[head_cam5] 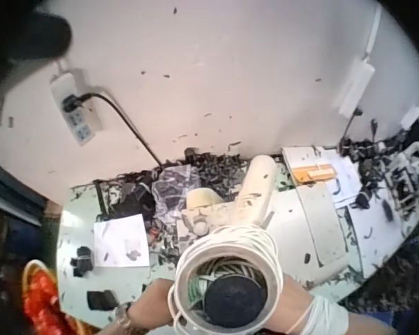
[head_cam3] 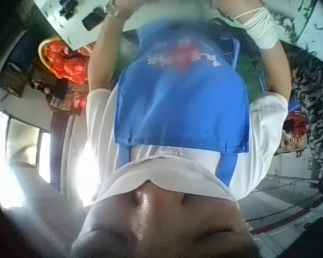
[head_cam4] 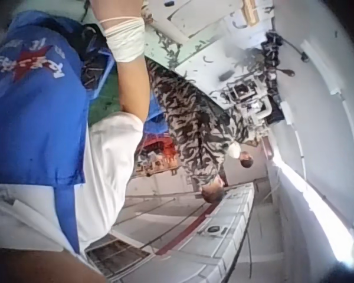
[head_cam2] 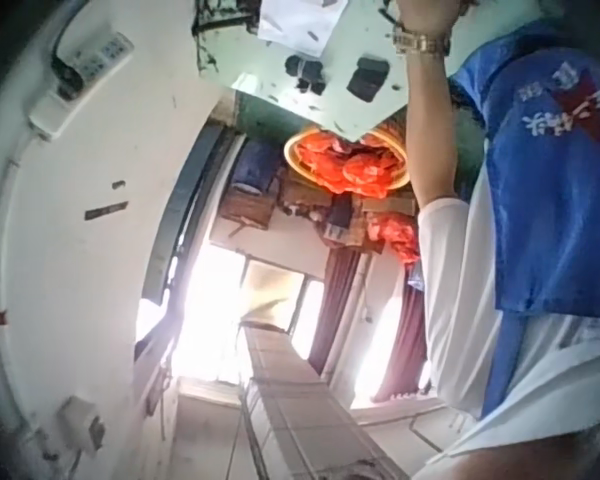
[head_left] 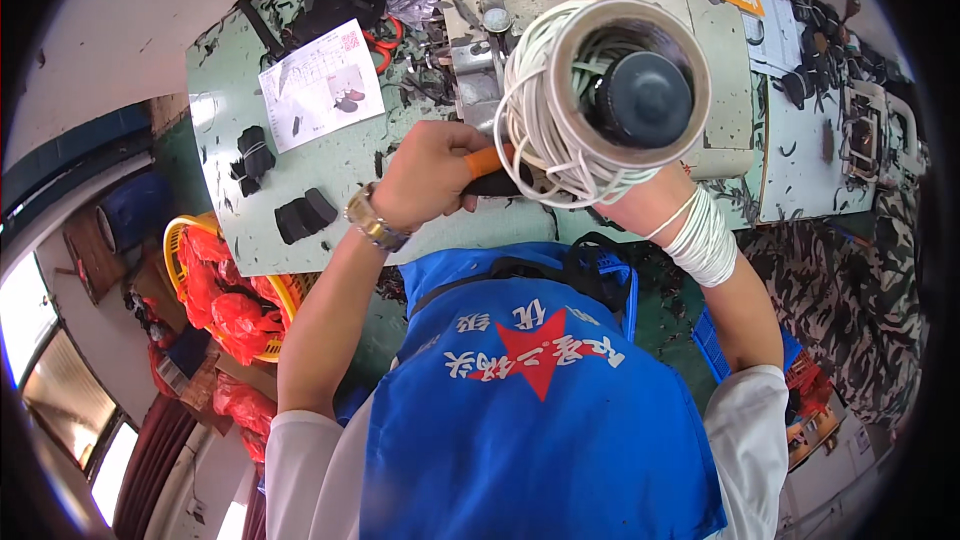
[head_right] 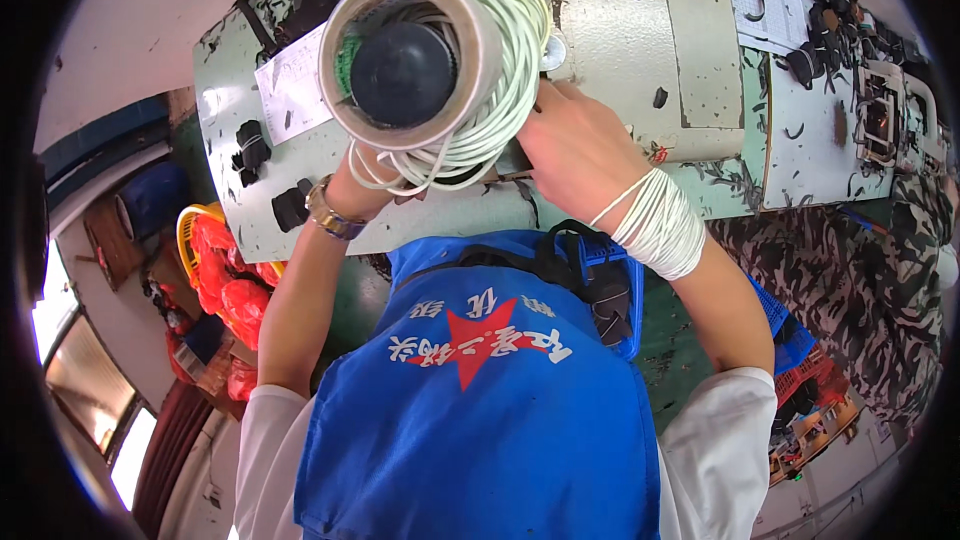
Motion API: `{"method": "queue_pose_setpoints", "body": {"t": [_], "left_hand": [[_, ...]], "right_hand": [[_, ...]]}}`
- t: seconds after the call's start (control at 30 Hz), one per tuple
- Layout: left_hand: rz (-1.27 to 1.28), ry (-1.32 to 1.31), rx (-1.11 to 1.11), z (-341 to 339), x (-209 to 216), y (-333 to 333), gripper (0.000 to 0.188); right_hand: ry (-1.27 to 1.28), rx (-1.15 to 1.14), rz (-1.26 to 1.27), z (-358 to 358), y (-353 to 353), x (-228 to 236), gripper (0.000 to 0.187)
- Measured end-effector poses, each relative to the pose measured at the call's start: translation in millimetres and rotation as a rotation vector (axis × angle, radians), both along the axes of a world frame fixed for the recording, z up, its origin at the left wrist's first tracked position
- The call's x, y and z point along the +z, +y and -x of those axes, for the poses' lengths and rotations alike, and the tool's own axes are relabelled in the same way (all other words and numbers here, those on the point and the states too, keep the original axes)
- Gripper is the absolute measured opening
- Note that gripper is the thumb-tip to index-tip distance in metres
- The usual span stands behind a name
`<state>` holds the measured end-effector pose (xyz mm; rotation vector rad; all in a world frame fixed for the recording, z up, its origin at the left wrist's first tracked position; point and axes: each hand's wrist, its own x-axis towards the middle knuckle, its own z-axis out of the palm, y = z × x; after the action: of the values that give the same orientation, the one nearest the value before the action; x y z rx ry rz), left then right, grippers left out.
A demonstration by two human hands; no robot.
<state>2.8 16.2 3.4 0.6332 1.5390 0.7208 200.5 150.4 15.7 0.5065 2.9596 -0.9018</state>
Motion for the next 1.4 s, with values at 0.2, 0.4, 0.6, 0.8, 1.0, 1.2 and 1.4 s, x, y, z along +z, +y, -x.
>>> {"method": "queue_pose_setpoints", "body": {"t": [0.2,0.4,0.6,0.8,1.0,1.2,1.4], "left_hand": [[0.044,-0.173,0.076,10.7,1.6,-0.4,0.021],[0.030,-0.161,0.111,5.1,-2.8,-9.6,0.021],[0.022,-0.183,0.138,4.4,-4.5,-11.4,0.022],[-0.026,-0.207,0.161,4.5,-5.3,-11.6,0.022],[-0.062,-0.287,0.159,-10.0,-12.2,-11.4,0.026],[-0.084,-0.266,0.271,-0.5,9.8,-10.1,0.027],[-0.054,-0.186,0.062,-7.5,-31.4,-14.9,0.020]], "right_hand": [[0.038,-0.037,0.060,-14.7,5.2,1.4,0.043],[-0.047,-0.165,-0.015,-15.9,-4.5,-6.5,0.040],[0.024,-0.220,-0.046,-23.6,-23.5,-17.9,0.035],[0.079,-0.323,0.240,-28.1,0.8,-6.5,0.022],[0.034,-0.003,-0.007,-1.9,6.1,-12.4,0.027],[0.100,-0.167,0.205,-23.2,20.8,-7.8,0.024],[0.025,-0.020,0.107,-2.8,7.0,-4.1,0.026]]}}
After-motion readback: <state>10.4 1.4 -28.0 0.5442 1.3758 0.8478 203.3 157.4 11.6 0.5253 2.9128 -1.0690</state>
